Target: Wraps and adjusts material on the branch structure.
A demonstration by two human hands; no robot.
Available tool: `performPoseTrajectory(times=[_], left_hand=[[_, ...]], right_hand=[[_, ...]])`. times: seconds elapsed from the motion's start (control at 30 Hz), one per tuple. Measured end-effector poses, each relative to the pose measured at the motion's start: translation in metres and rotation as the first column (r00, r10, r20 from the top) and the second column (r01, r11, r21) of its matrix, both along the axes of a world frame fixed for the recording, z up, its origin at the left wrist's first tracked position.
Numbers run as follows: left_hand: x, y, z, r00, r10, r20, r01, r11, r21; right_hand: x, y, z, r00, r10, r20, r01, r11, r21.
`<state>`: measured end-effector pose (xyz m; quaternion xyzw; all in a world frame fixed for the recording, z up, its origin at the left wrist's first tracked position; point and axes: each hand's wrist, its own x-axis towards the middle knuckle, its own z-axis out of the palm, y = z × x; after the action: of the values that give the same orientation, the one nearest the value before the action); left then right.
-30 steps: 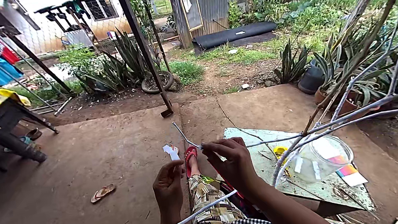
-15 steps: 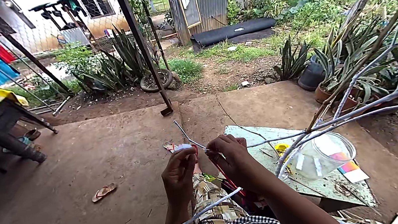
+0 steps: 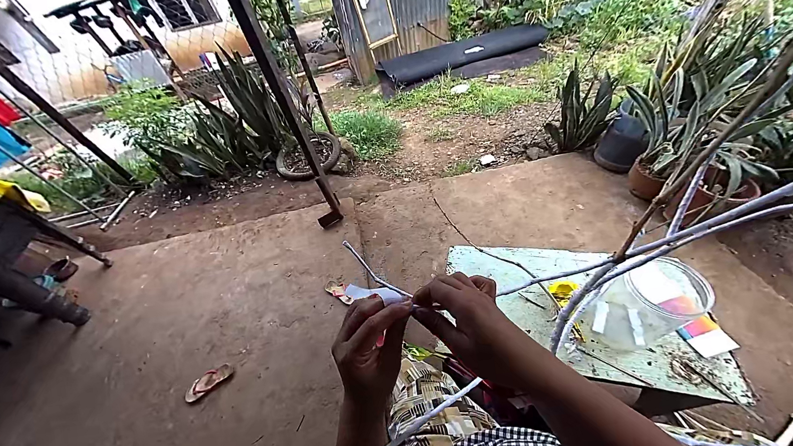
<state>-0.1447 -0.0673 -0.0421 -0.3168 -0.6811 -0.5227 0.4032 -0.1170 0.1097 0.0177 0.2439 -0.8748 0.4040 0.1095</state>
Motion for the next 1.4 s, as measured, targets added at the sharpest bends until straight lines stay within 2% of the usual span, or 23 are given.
performPoseTrajectory(times=[0.13, 0.33, 0.43, 0.53, 0.6, 0.67, 0.83, 1.0, 1.2, 1.4], left_hand=[[0.003, 0.014, -0.014, 0.978, 0.172, -0.120, -0.172, 0.985, 0.013], [0.003, 0.031, -0.020, 0.940, 0.308, -0.150, -0.307, 0.951, 0.031], [0.005, 0.030, -0.016, 0.967, 0.249, -0.053, -0.245, 0.967, 0.075], [0.008, 0.024, -0.010, 0.966, 0.221, 0.131, -0.244, 0.949, 0.200], [0.007, 0.020, -0.009, 0.962, 0.192, 0.196, -0.240, 0.935, 0.261], [0.008, 0.022, -0.011, 0.966, 0.101, 0.238, -0.173, 0.938, 0.300], [0.004, 0.031, -0.005, 0.978, -0.046, 0.203, -0.013, 0.961, 0.277], [-0.011, 0.036, 0.002, 0.954, -0.237, 0.185, 0.175, 0.937, 0.301], [-0.019, 0.035, -0.004, 0.957, -0.225, 0.181, 0.179, 0.954, 0.240], [-0.023, 0.029, -0.001, 0.918, -0.329, 0.220, 0.281, 0.934, 0.222]], right_hand=[[-0.001, -0.002, -0.005, 0.999, -0.036, -0.035, 0.035, 0.999, -0.031], [-0.003, -0.008, -0.011, 0.986, -0.127, -0.107, 0.116, 0.988, -0.104], [-0.003, -0.009, -0.011, 0.982, -0.139, -0.130, 0.127, 0.987, -0.097], [-0.003, -0.002, -0.011, 0.985, -0.123, -0.124, 0.123, 0.992, -0.011], [-0.003, 0.005, -0.014, 0.987, -0.124, -0.105, 0.130, 0.990, 0.051], [-0.003, 0.009, -0.017, 0.983, -0.146, -0.113, 0.155, 0.985, 0.080], [-0.003, 0.013, -0.017, 0.968, -0.203, -0.146, 0.218, 0.971, 0.097], [0.004, 0.021, -0.016, 0.958, -0.249, -0.145, 0.264, 0.959, 0.101], [0.015, 0.038, -0.019, 0.923, -0.323, -0.210, 0.324, 0.946, -0.029], [0.033, 0.050, -0.021, 0.951, -0.264, -0.159, 0.243, 0.960, -0.139]])
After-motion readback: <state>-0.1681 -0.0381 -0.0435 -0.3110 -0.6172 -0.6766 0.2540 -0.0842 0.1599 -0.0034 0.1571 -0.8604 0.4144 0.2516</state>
